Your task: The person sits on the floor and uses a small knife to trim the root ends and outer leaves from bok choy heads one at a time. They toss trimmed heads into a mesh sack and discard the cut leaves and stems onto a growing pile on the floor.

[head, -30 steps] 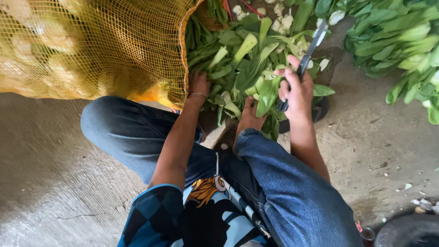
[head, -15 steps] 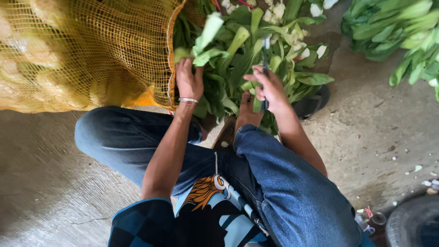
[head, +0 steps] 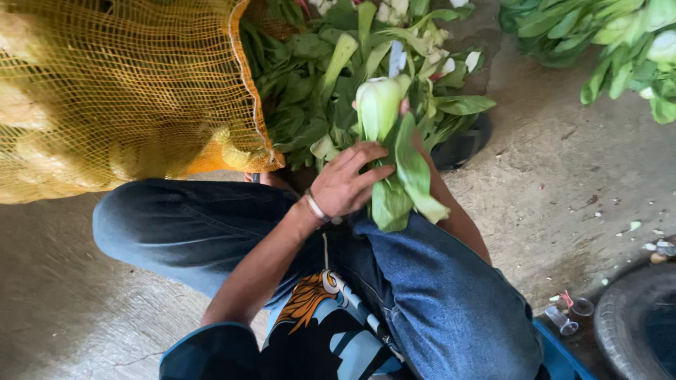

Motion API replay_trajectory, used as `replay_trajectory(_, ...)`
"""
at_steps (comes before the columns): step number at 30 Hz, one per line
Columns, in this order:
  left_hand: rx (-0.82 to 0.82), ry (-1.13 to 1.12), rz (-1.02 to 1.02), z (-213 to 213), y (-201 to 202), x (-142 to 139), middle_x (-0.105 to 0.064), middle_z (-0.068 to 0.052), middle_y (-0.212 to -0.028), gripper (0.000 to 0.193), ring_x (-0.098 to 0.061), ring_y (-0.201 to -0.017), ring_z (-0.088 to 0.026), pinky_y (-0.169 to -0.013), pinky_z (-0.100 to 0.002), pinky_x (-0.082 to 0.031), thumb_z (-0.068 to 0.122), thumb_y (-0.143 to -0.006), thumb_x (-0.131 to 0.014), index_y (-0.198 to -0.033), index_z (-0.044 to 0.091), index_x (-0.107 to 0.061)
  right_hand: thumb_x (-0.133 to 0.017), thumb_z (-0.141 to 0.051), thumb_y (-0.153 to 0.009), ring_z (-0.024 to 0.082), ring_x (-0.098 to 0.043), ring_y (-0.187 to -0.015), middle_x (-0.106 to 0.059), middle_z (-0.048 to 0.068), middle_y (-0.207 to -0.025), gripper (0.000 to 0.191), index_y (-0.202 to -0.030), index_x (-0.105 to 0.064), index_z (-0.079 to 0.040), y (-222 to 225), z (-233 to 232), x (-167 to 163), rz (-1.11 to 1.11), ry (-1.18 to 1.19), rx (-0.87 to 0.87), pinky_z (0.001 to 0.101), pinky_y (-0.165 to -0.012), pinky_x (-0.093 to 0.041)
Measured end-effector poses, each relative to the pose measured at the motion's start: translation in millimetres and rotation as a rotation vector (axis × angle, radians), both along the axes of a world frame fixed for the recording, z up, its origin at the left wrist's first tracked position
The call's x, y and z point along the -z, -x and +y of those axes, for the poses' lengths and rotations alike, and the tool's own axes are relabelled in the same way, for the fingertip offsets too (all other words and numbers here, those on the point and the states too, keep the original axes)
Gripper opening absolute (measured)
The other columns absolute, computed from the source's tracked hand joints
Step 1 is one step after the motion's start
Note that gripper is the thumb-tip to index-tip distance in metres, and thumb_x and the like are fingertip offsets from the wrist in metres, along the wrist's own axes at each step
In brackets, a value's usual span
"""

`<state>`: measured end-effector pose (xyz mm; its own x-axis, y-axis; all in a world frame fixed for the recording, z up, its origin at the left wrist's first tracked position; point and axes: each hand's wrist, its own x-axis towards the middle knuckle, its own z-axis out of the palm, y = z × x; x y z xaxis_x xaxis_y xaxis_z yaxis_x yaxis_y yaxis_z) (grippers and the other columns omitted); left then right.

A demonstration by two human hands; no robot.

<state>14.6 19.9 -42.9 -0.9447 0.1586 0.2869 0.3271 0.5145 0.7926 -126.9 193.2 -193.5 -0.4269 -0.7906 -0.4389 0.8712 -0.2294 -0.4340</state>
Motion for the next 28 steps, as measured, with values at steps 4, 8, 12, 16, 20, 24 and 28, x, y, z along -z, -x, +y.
replay_trajectory(4,0.051,-0.217,-0.147,-25.5,-7.0,-2.0,-0.052,-0.012,-0.156,0.07,-0.05,-0.15,-0.035,-0.125,-0.042,-0.045,-0.01,-0.075,-0.06,-0.142,0.01,-0.06,-0.079,-0.064,-0.08,0.024,-0.063,-0.12,-0.054,0.014,-0.148,0.103,-0.155,-0.04,-0.006,15.0,8.0,-34.2,0.169,-0.029,0.11,0.0402,-0.098,-0.056)
replay_trajectory(8,-0.173,-0.35,-0.182,-58.3,13.3,1.0,-0.038,-0.016,-0.168,0.077,-0.038,-0.159,-0.032,-0.134,-0.041,-0.032,0.006,-0.095,-0.075,-0.16,0.007,-0.034,-0.095,-0.049,-0.075,0.023,-0.062,-0.13,-0.058,0.011,-0.146,0.109,-0.158,-0.039,-0.006,37.0,-8.8,-85.8,0.563,-0.077,0.092,0.0383,-0.112,-0.053)
replay_trajectory(12,-0.022,-0.551,-0.236,-79.8,51.9,-3.2,-0.025,-0.02,-0.174,0.12,-0.026,-0.163,-0.03,-0.135,-0.041,-0.022,0.032,-0.086,-0.091,-0.167,0.001,-0.008,-0.1,-0.039,-0.076,0.018,-0.057,-0.131,-0.056,0.006,-0.139,0.102,-0.151,-0.039,-0.006,43.0,-43.2,-123.9,0.814,0.037,-0.007,0.0347,-0.114,-0.049)
replay_trajectory(16,0.09,-0.779,-0.353,-90.8,64.2,-4.1,-0.036,-0.015,-0.169,0.137,-0.036,-0.156,-0.023,-0.133,-0.039,-0.026,0.049,-0.076,-0.094,-0.168,-0.001,-0.005,-0.096,-0.048,-0.079,0.015,-0.059,-0.129,-0.06,0.005,-0.143,0.097,-0.149,-0.044,-0.006,44.4,-59.4,-149.3,0.877,0.057,-0.056,0.0319,-0.114,-0.049)
replay_trajectory(20,0.043,-0.882,-0.414,-87.2,59.8,13.0,-0.047,-0.012,-0.161,0.112,-0.043,-0.151,-0.02,-0.132,-0.038,-0.032,0.058,-0.088,-0.083,-0.165,-0.003,-0.028,-0.081,-0.047,-0.094,0.01,-0.059,-0.104,-0.064,0.002,-0.125,0.075,-0.147,-0.053,-0.003,48.4,-49.8,-168.4,0.968,-0.216,-0.041,0.0266,-0.089,-0.05)
replay_trajectory(24,-0.01,-1.124,-0.486,-87.3,49.3,33.0,-0.057,-0.012,-0.15,0.105,-0.056,-0.138,-0.02,-0.122,-0.038,-0.044,0.066,-0.091,-0.073,-0.161,-0.004,-0.038,-0.064,-0.041,-0.102,0.003,-0.046,-0.064,-0.07,0.003,-0.114,0.057,-0.145,-0.054,-0.005,54.6,-35.0,-180.2,0.873,-0.38,-0.016,0.0203,-0.054,-0.039)
replay_trajectory(28,-0.04,-1.214,-0.505,-93.8,46.9,30.4,-0.058,-0.017,-0.147,0.104,-0.06,-0.135,-0.027,-0.118,-0.042,-0.049,0.062,-0.09,-0.077,-0.159,-0.002,-0.032,-0.06,-0.034,-0.121,0.011,-0.065,-0.098,-0.068,0.006,-0.123,0.046,-0.16,-0.047,-0.012,46.8,-7.4,-192.4,1.424,-0.523,-0.111,0.0243,-0.088,-0.052)
